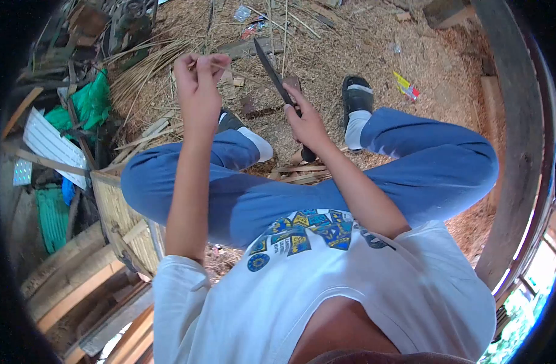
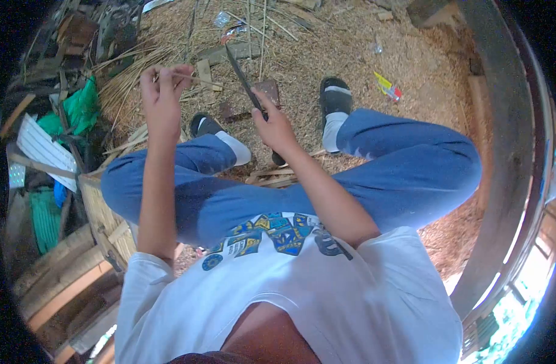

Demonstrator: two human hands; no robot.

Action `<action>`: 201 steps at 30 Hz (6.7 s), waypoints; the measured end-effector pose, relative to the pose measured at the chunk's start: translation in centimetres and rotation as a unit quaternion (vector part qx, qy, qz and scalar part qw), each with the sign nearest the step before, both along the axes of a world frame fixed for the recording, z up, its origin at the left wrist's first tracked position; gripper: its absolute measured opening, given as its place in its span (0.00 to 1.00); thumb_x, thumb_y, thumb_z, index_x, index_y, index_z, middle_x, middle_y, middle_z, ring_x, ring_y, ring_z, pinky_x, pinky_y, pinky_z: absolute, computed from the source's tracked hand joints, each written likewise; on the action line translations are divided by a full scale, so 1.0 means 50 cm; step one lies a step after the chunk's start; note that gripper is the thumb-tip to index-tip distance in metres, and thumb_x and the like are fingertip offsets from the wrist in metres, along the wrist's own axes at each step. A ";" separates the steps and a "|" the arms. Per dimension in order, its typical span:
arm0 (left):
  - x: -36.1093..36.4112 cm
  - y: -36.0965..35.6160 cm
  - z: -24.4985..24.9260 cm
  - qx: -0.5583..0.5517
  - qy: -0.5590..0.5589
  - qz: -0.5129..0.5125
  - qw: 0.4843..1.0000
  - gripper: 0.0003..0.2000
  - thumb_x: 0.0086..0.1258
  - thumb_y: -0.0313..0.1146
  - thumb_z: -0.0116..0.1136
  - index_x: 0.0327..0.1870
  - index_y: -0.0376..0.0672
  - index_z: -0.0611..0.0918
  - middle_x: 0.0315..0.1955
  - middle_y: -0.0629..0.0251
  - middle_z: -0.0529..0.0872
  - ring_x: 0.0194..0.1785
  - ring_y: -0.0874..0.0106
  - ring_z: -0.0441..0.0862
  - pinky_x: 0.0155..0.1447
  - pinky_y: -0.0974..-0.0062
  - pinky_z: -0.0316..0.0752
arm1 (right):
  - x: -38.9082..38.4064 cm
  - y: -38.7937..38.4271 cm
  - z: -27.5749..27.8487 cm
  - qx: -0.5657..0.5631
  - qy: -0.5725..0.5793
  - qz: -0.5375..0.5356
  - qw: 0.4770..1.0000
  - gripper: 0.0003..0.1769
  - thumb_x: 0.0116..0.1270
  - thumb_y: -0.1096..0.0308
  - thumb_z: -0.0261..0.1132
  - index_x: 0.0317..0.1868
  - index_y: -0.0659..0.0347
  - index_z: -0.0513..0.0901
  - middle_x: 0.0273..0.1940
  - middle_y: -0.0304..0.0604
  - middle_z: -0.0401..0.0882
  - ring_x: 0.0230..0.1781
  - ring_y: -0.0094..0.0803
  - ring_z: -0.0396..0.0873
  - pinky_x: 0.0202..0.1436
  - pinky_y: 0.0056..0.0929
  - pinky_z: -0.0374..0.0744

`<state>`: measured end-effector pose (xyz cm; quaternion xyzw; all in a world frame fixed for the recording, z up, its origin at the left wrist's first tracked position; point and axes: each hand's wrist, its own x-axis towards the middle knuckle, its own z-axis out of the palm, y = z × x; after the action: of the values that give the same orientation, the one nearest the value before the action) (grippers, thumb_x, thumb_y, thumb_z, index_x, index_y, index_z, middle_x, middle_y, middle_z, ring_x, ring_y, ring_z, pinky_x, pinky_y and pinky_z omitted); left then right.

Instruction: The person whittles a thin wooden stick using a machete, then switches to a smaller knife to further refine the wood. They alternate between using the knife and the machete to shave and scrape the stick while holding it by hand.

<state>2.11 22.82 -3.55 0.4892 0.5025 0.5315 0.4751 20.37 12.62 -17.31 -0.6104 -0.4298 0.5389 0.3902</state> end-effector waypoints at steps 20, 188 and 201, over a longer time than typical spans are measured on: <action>0.016 0.101 -0.120 0.148 -0.040 -0.072 0.986 0.02 0.86 0.24 0.38 0.53 0.39 0.65 0.37 0.62 0.76 0.39 0.75 0.78 0.58 0.67 0.84 | -0.024 0.062 -0.069 -0.094 0.033 -0.093 0.991 0.26 0.78 0.59 0.61 0.71 0.61 0.73 0.26 0.38 0.76 0.15 0.26 0.73 0.17 0.30 0.71; -0.252 0.188 -0.432 -0.173 0.012 0.347 0.922 0.07 0.80 0.27 0.53 0.48 0.31 0.76 0.37 0.49 0.90 0.32 0.59 0.91 0.30 0.64 0.89 | 0.101 -0.084 -0.286 -0.290 -0.322 0.071 0.898 0.28 0.55 0.52 0.71 0.43 0.74 0.88 0.44 0.66 0.88 0.48 0.57 0.89 0.52 0.46 0.84; -0.252 0.176 -0.420 -0.162 0.021 0.367 0.916 0.03 0.78 0.23 0.53 0.44 0.33 0.77 0.34 0.52 0.90 0.31 0.62 0.90 0.29 0.65 0.90 | 0.073 -0.048 -0.208 -0.009 -0.248 -0.028 0.968 0.20 0.59 0.54 0.70 0.30 0.67 0.85 0.26 0.52 0.85 0.27 0.43 0.86 0.35 0.43 0.80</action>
<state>-10.50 31.62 -24.56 0.1978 0.7355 0.5695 0.3094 24.02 10.24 -27.71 -0.7405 -0.4908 0.3634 0.2804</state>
